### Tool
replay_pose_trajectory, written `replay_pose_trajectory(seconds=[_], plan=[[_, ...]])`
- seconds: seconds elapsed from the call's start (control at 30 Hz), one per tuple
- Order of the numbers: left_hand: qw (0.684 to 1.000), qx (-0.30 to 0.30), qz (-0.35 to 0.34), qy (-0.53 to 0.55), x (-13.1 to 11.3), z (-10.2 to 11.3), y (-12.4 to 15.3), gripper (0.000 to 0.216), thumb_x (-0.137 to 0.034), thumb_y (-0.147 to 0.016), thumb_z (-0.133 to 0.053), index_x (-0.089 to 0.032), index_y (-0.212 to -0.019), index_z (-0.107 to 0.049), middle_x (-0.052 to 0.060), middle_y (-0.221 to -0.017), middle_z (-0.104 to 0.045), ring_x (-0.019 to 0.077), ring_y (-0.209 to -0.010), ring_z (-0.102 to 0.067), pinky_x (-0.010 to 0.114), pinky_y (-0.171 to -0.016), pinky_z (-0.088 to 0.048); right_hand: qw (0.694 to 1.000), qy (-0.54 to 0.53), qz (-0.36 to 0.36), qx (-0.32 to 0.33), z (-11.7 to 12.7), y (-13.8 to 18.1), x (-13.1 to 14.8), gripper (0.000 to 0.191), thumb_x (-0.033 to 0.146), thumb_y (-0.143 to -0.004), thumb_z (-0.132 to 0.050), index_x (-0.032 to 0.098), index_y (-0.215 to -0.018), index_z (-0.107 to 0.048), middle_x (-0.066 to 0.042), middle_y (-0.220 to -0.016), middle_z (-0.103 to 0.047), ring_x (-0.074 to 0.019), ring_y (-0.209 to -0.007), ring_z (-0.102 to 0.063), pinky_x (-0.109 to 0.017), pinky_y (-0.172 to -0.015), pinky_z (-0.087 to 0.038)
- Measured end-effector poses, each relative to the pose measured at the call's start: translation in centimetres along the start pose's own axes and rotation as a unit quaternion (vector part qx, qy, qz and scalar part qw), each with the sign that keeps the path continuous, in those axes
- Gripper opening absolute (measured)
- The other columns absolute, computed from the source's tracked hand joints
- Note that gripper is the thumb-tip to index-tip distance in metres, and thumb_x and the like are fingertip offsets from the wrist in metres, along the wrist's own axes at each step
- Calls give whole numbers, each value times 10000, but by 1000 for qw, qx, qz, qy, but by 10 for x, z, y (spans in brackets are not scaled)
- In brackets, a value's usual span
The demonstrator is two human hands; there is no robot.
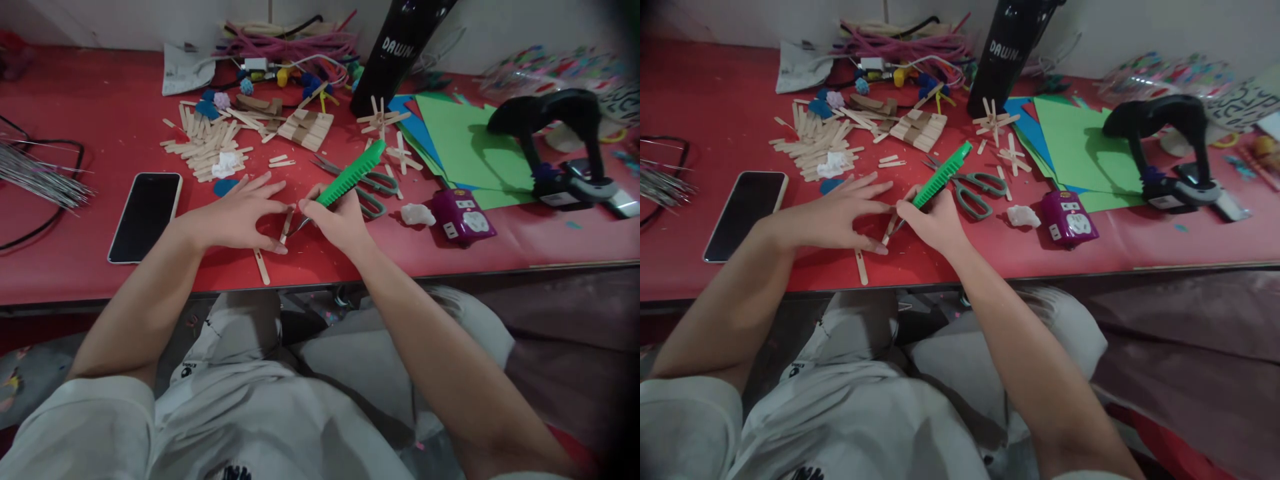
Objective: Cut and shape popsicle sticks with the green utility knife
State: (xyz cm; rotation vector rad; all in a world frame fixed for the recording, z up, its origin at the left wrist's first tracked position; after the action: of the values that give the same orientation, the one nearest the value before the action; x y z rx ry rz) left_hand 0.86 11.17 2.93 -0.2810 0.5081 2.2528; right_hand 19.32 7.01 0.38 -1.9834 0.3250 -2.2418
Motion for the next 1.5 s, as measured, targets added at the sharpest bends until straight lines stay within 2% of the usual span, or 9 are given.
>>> replay_pose_trajectory(seconds=[0.2,0.43,1.0,1.3,1.5], plan=[[1000,-1,4,0,0,-1,0,860,-804,-764,-614,-295,-1455,-555,50,-1736,-126,387,-1595,-10,586,-1268,-45,999,8,-36,-8,3,0,-3,176,219,-723,-644,212,-572,-554,74,-437,-467,-89,-436,-442,-271,-487,-386],[1000,4,9,-3,1,0,0,887,-830,-762,-587,-297,-1469,-541,51,-1735,-131,395,-1594,-8,593,-1268,-51,999,24,-23,-17,5,-1,-5,176,227,-727,-644,217,-572,-561,73,-454,-469,-91,-441,-458,-267,-482,-399],[1000,-4,13,1,0,0,-1,887,-793,-737,-645,-306,-1472,-540,47,-1731,-154,399,-1593,-31,606,-1262,-66,998,8,-53,-12,4,-1,-4,208,200,-736,-665,217,-559,-557,65,-454,-502,-86,-410,-460,-263,-465,-422],[1000,-2,6,-13,0,-1,-3,879,-789,-740,-647,-304,-1466,-545,42,-1731,-158,401,-1591,-46,604,-1267,-63,999,18,-36,11,5,0,-4,217,225,-760,-670,216,-572,-561,70,-451,-498,-87,-426,-471,-263,-489,-437],[1000,-3,2,-13,1,-1,-3,880,-793,-749,-638,-272,-1455,-563,63,-1729,-157,401,-1591,-44,587,-1273,-62,1000,10,-23,-9,6,-1,-7,199,226,-758,-675,214,-589,-572,64,-457,-512,-90,-428,-470,-277,-502,-440]])
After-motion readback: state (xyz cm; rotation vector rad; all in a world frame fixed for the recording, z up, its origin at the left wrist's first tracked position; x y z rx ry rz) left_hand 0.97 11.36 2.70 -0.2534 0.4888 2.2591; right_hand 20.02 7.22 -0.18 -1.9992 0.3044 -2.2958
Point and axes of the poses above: each hand's wrist, its own y-axis away from the middle knuckle, its own z-axis out of the back of the hand, x = y × z, the point moved 2 cm from there along -y, towards the middle knuckle
